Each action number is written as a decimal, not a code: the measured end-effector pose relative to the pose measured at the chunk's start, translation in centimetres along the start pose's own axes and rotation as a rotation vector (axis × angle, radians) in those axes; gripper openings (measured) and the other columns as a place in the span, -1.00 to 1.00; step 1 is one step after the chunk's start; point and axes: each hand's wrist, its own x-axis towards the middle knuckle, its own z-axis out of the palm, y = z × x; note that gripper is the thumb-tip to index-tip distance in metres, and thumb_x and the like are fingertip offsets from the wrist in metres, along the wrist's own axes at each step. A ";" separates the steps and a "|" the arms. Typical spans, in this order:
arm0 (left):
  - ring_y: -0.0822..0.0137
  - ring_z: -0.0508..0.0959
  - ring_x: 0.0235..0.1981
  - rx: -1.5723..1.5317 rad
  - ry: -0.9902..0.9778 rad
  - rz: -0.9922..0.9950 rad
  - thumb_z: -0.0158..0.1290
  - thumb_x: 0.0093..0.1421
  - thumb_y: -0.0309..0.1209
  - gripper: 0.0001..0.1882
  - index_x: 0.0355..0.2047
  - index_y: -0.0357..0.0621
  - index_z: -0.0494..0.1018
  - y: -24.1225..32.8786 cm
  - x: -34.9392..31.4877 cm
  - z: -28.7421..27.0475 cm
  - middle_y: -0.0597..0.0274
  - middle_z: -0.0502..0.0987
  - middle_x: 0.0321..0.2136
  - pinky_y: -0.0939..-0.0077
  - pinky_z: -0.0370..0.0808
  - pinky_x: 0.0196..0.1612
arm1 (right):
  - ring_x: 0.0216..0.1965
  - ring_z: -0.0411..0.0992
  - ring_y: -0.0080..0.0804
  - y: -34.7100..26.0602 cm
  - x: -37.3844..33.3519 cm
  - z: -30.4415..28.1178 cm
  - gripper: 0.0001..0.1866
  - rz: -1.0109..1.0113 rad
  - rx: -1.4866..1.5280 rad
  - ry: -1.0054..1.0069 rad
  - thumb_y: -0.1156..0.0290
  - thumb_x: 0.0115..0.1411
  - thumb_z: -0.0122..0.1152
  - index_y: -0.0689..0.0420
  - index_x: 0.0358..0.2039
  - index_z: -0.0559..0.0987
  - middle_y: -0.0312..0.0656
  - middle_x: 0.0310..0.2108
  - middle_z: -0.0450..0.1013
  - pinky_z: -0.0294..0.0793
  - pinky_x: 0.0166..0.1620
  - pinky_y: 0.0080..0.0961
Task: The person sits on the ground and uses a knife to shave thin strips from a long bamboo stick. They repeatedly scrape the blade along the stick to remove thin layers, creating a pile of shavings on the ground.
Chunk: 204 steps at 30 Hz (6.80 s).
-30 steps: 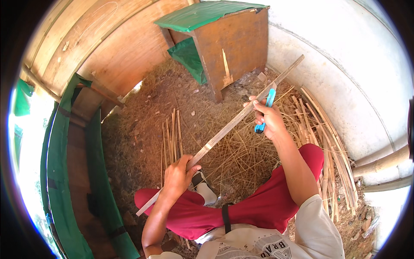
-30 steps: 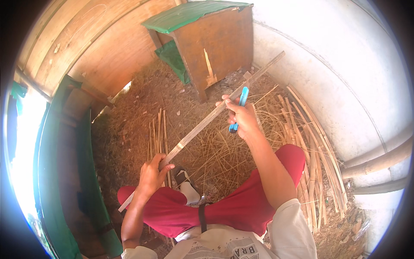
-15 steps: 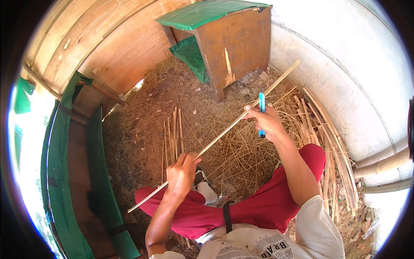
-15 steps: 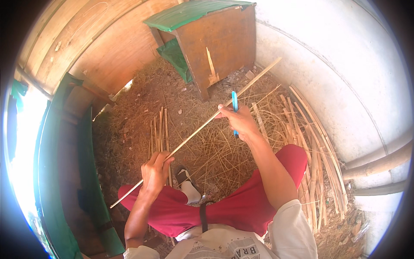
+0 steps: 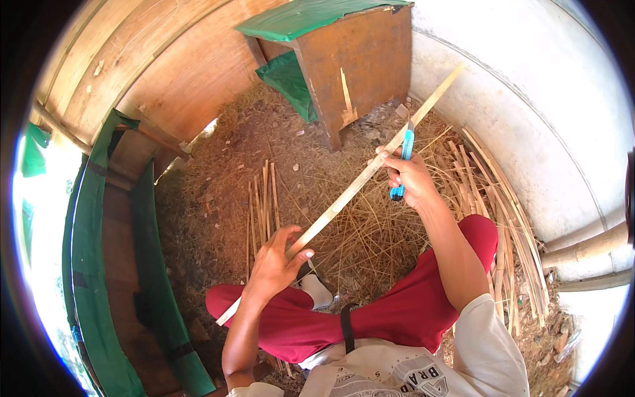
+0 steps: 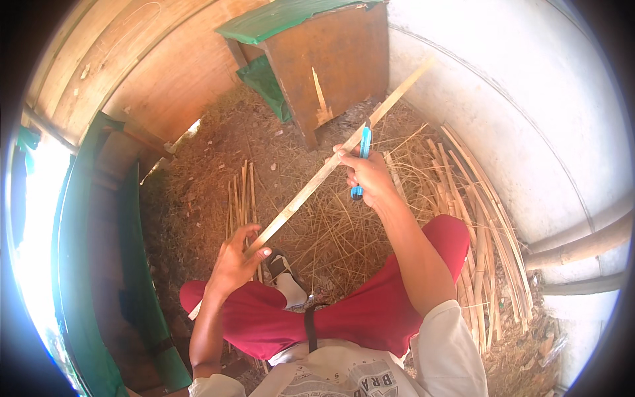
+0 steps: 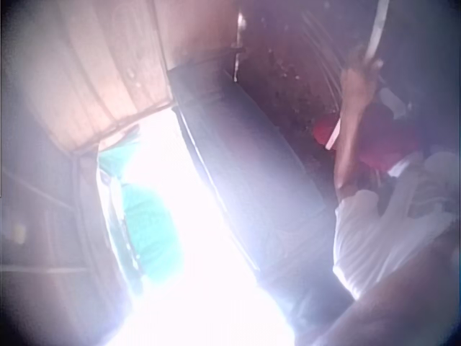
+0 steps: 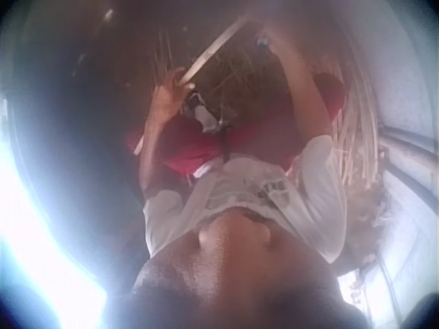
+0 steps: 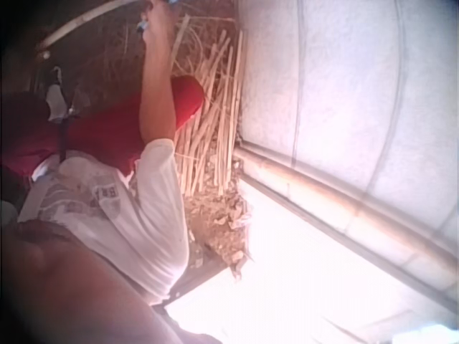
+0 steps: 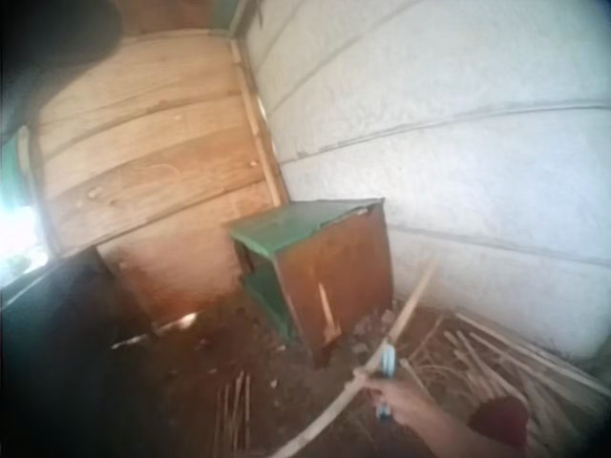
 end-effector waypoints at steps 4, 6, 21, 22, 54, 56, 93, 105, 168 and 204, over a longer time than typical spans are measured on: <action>0.01 0.62 -0.34 0.025 -0.101 -0.131 0.25 0.20 -0.27 -0.62 -0.05 -0.19 0.47 -0.3 -0.5 -1.0 -0.02 0.59 -0.31 0.19 0.50 -0.32 | -0.68 0.12 -0.70 -0.3 0.1 -0.1 -0.73 -0.003 0.026 -0.006 0.48 0.29 0.20 0.29 -0.03 0.56 -0.36 -0.51 0.34 0.11 -0.59 -0.64; 0.01 0.61 -0.39 0.019 -0.109 -0.123 0.24 0.21 -0.28 -0.64 -0.07 -0.21 0.48 -1.0 -0.7 -0.9 0.00 0.60 -0.36 0.20 0.49 -0.34 | -0.68 0.11 -0.70 0.0 0.3 -0.5 -0.73 -0.011 0.033 -0.003 0.48 0.28 0.22 0.29 -0.03 0.56 -0.35 -0.50 0.36 0.10 -0.60 -0.64; 0.49 0.43 -0.54 -0.060 0.040 -0.162 0.21 0.25 -0.35 -0.77 -0.20 -0.27 0.56 -2.5 -2.0 -0.6 0.15 0.55 -0.55 0.44 0.40 -0.43 | -0.73 0.13 -0.69 0.4 0.3 0.0 -0.75 -0.042 -0.182 0.018 0.26 0.23 0.34 0.19 -0.36 0.57 -0.09 -0.41 0.58 0.10 -0.65 -0.63; 0.49 0.43 -0.54 -0.053 0.011 -0.186 0.20 0.26 -0.35 -0.77 -0.19 -0.27 0.56 -2.5 -2.2 -0.5 0.15 0.54 -0.56 0.43 0.40 -0.44 | -0.72 0.13 -0.70 0.6 0.3 0.1 -0.76 -0.050 -0.202 0.004 0.26 0.23 0.34 0.19 -0.36 0.57 -0.11 -0.41 0.57 0.10 -0.65 -0.63; 0.60 0.31 -0.61 -0.428 -0.052 -0.337 -0.02 0.42 -0.18 -0.61 -0.37 -0.31 0.51 -5.3 -6.3 5.0 0.41 0.36 -0.67 0.60 0.29 -0.55 | -0.34 0.59 -0.45 3.1 0.0 1.6 -0.69 -0.106 -0.837 -0.213 0.32 0.24 0.24 0.29 -0.14 0.64 -0.15 -0.35 0.66 0.51 -0.20 -0.44; 0.60 0.32 -0.61 -0.429 -0.057 -0.350 -0.01 0.41 -0.18 -0.61 -0.36 -0.31 0.51 -5.0 -6.2 4.9 0.41 0.36 -0.67 0.60 0.30 -0.54 | -0.35 0.59 -0.45 3.0 0.0 1.5 -0.70 -0.110 -0.833 -0.210 0.33 0.23 0.23 0.27 -0.14 0.65 -0.16 -0.36 0.66 0.51 -0.20 -0.45; 0.61 0.32 -0.63 -0.434 -0.081 -0.331 0.00 0.41 -0.18 -0.60 -0.36 -0.31 0.53 -5.6 -5.9 6.1 0.41 0.36 -0.68 0.61 0.26 -0.57 | -0.35 0.58 -0.44 2.9 0.2 1.6 -0.77 -0.061 -0.910 -0.171 0.35 0.24 0.23 0.21 -0.18 0.67 -0.18 -0.38 0.66 0.50 -0.21 -0.45; 0.54 0.31 -0.65 -0.419 -0.109 -0.344 -0.03 0.41 -0.20 -0.62 -0.35 -0.30 0.54 -5.5 -5.5 6.3 0.36 0.34 -0.71 0.48 0.28 -0.57 | -0.37 0.56 -0.48 3.2 0.1 1.3 -0.76 -0.074 -0.881 -0.154 0.39 0.25 0.22 0.26 -0.16 0.66 -0.15 -0.36 0.65 0.46 -0.24 -0.50; 0.52 0.22 -0.75 -0.875 -0.253 -0.716 -0.23 0.48 -0.11 -0.50 -0.53 -0.17 0.37 -3.7 -3.6 7.0 0.36 0.28 -0.71 0.54 0.19 -0.66 | -0.52 0.56 -0.05 6.3 -2.8 2.7 -0.82 -0.271 -1.692 -0.193 0.35 0.04 0.26 0.21 -0.54 0.64 0.02 -0.58 0.53 0.55 -0.43 -0.13; 0.46 0.38 -0.66 -0.179 -0.434 -0.577 -0.25 0.47 -0.18 -0.51 -0.49 -0.27 0.41 -2.5 -19.8 -0.3 0.29 0.34 -0.71 0.42 0.32 -0.55 | -0.37 0.62 0.01 12.5 6.1 -3.9 -0.78 -0.118 -1.684 0.194 0.46 0.16 0.11 0.31 -0.46 0.65 0.13 -0.43 0.58 0.60 -0.29 -0.09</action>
